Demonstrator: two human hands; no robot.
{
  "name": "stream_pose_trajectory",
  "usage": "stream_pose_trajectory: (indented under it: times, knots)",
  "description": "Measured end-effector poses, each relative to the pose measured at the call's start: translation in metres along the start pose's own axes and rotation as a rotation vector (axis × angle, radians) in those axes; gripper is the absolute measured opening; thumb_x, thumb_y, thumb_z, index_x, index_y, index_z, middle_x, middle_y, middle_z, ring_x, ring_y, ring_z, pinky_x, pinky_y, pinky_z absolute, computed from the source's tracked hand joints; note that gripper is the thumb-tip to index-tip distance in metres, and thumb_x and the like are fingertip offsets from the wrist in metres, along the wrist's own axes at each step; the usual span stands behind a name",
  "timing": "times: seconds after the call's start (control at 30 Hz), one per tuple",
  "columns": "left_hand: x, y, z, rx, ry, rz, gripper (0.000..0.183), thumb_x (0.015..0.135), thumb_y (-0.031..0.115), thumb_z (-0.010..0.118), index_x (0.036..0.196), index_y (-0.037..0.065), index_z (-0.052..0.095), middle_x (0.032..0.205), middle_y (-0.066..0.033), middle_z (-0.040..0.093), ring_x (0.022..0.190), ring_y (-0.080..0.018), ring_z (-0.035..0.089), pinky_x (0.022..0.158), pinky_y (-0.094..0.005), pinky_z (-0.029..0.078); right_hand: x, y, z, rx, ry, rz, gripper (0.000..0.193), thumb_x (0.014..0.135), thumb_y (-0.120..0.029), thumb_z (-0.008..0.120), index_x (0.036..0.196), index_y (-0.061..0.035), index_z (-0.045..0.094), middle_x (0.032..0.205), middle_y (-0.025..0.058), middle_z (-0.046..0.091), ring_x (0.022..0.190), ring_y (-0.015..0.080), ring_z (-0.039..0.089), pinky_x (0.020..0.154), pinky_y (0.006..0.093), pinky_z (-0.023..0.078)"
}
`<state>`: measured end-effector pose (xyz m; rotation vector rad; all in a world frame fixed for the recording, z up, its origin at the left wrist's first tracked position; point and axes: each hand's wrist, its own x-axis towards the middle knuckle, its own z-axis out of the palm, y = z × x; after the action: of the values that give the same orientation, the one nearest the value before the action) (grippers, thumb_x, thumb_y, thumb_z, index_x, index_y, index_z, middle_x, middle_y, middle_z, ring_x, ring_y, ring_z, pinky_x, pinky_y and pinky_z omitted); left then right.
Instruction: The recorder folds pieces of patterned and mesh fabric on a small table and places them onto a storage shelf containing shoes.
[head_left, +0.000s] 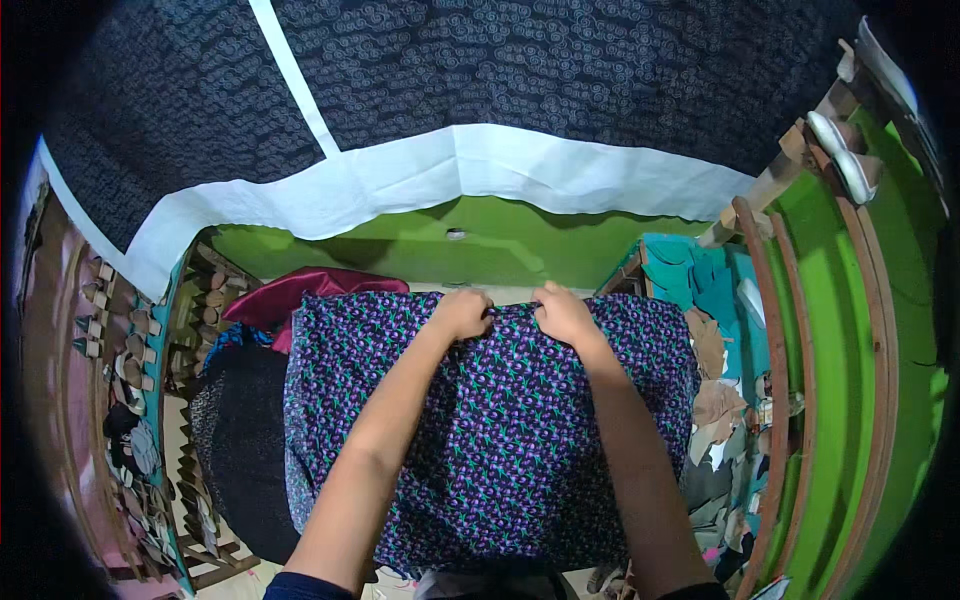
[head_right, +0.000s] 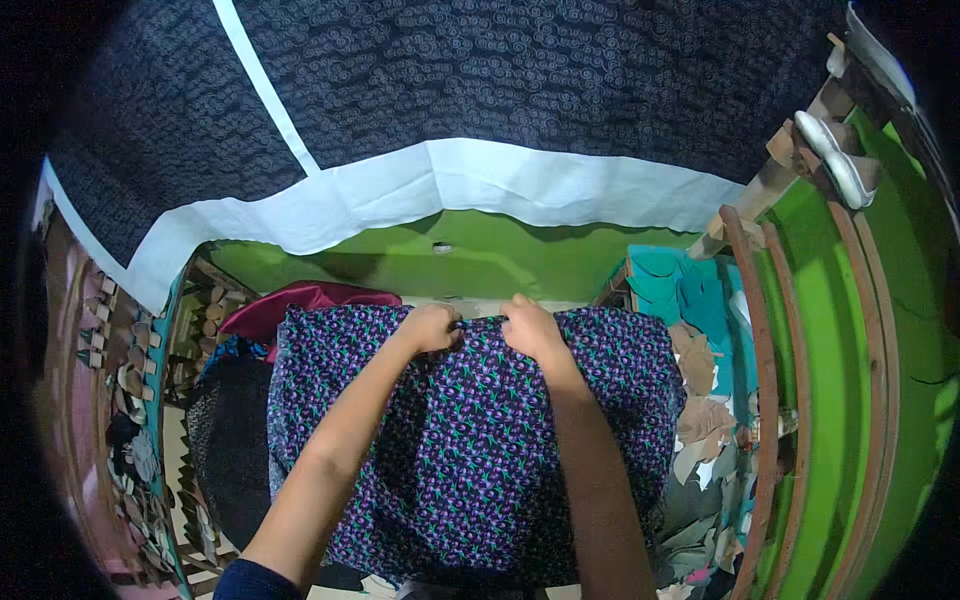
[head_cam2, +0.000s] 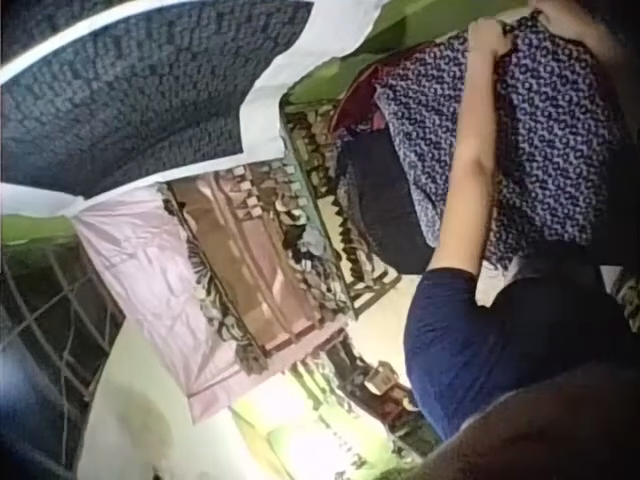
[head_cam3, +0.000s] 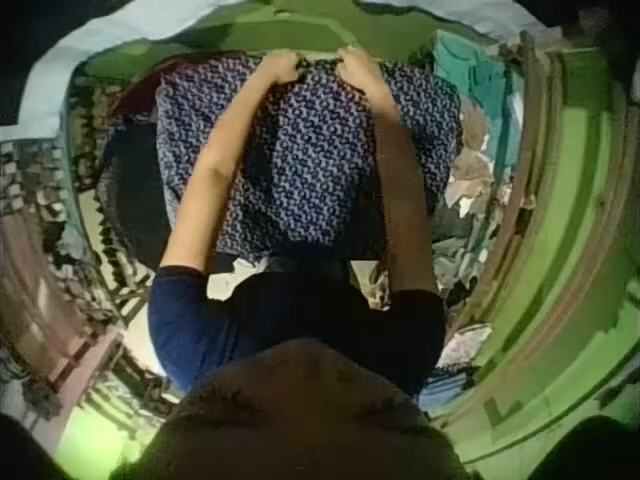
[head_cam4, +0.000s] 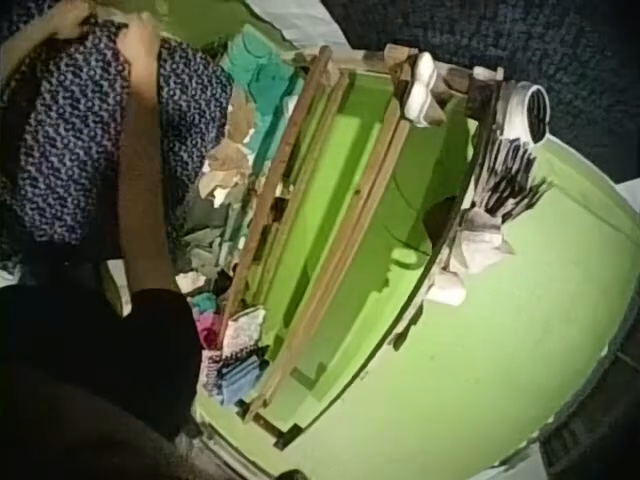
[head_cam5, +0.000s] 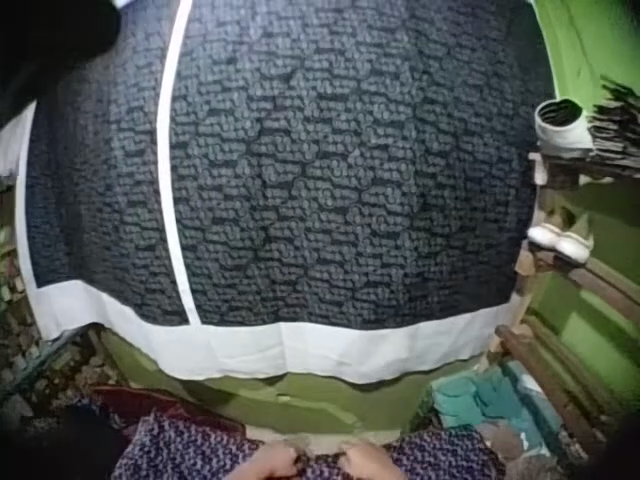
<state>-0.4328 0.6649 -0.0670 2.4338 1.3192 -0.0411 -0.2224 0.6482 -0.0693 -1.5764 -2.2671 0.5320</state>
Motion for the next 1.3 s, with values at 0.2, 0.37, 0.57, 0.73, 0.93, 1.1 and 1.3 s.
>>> stream_pose_trajectory:
  times: [0.2, 0.37, 0.57, 0.73, 0.93, 1.1, 1.3]
  knots:
    - [-0.066, 0.032, -0.042, 0.123, 0.219, 0.173, 0.017, 0.075, 0.019, 0.057, 0.087, 0.006, 0.056, 0.089, -0.0126, 0.060, 0.077, -0.0317, 0.059, 0.064, -0.0428, 0.048, -0.041, 0.007, -0.045, -0.433, -0.340, 0.000, 0.021, 0.065, -0.015, 0.057, 0.083, -0.0102, 0.065, 0.076, 0.0148, 0.063, 0.074, 0.0331, 0.061, 0.065, 0.0433, 0.050]
    - [-0.117, 0.019, -0.023, 0.299, -0.052, -0.022, 0.020, 0.073, 0.015, 0.056, 0.091, 0.014, 0.063, 0.089, -0.0089, 0.062, 0.080, -0.0267, 0.060, 0.068, -0.0394, 0.049, -0.096, 0.028, -0.051, -0.626, -0.235, 0.077, 0.015, 0.068, -0.016, 0.055, 0.076, -0.0094, 0.066, 0.074, 0.0123, 0.064, 0.074, 0.0293, 0.062, 0.069, 0.0418, 0.049]
    - [-0.200, -0.008, -0.007, 0.671, 0.039, -0.106, 0.017, 0.078, 0.018, 0.049, 0.082, 0.013, 0.065, 0.094, -0.0017, 0.060, 0.099, -0.0168, 0.051, 0.089, -0.0334, 0.034, -0.165, 0.055, -0.070, -0.893, 0.074, -0.216, 0.015, 0.072, -0.015, 0.052, 0.071, -0.0134, 0.066, 0.076, 0.0044, 0.062, 0.087, 0.0193, 0.052, 0.084, 0.0365, 0.034]
    - [-0.225, -0.028, -0.004, 0.649, 0.116, -0.123, 0.014, 0.080, 0.019, 0.048, 0.087, 0.014, 0.059, 0.091, -0.0004, 0.059, 0.096, -0.0157, 0.050, 0.085, -0.0338, 0.035, -0.195, 0.087, -0.085, -0.995, -0.043, 0.075, 0.015, 0.073, -0.015, 0.052, 0.071, -0.0115, 0.066, 0.073, 0.0047, 0.062, 0.087, 0.0191, 0.053, 0.081, 0.0379, 0.035]
    - [-0.202, -0.043, -0.009, 0.610, -0.020, -0.627, 0.016, 0.083, 0.016, 0.044, 0.088, 0.014, 0.059, 0.086, -0.0037, 0.062, 0.079, -0.0209, 0.061, 0.065, -0.0339, 0.046, -0.178, 0.099, -0.088, -0.711, -0.180, 0.551, 0.021, 0.080, -0.014, 0.046, 0.079, -0.0078, 0.066, 0.082, 0.0122, 0.065, 0.077, 0.0276, 0.063, 0.073, 0.0418, 0.045]
    - [-0.167, -0.058, -0.028, 0.170, 0.503, -0.791, 0.017, 0.083, 0.010, 0.041, 0.089, 0.006, 0.056, 0.088, -0.0164, 0.059, 0.077, -0.0330, 0.061, 0.067, -0.0430, 0.050, -0.139, 0.099, -0.091, -0.318, 0.170, 0.746, 0.029, 0.079, -0.009, 0.043, 0.103, -0.0034, 0.058, 0.094, 0.0228, 0.061, 0.086, 0.0392, 0.059, 0.076, 0.0481, 0.046]
    - [-0.123, -0.071, -0.100, 0.087, 0.942, -0.721, 0.023, 0.077, 0.003, 0.046, 0.097, 0.005, 0.057, 0.094, -0.0183, 0.055, 0.081, -0.0362, 0.058, 0.068, -0.0446, 0.048, -0.070, 0.096, -0.130, -0.049, 0.509, 0.738, 0.040, 0.073, -0.006, 0.043, 0.112, 0.0009, 0.052, 0.099, 0.0279, 0.057, 0.092, 0.0428, 0.054, 0.078, 0.0472, 0.043]
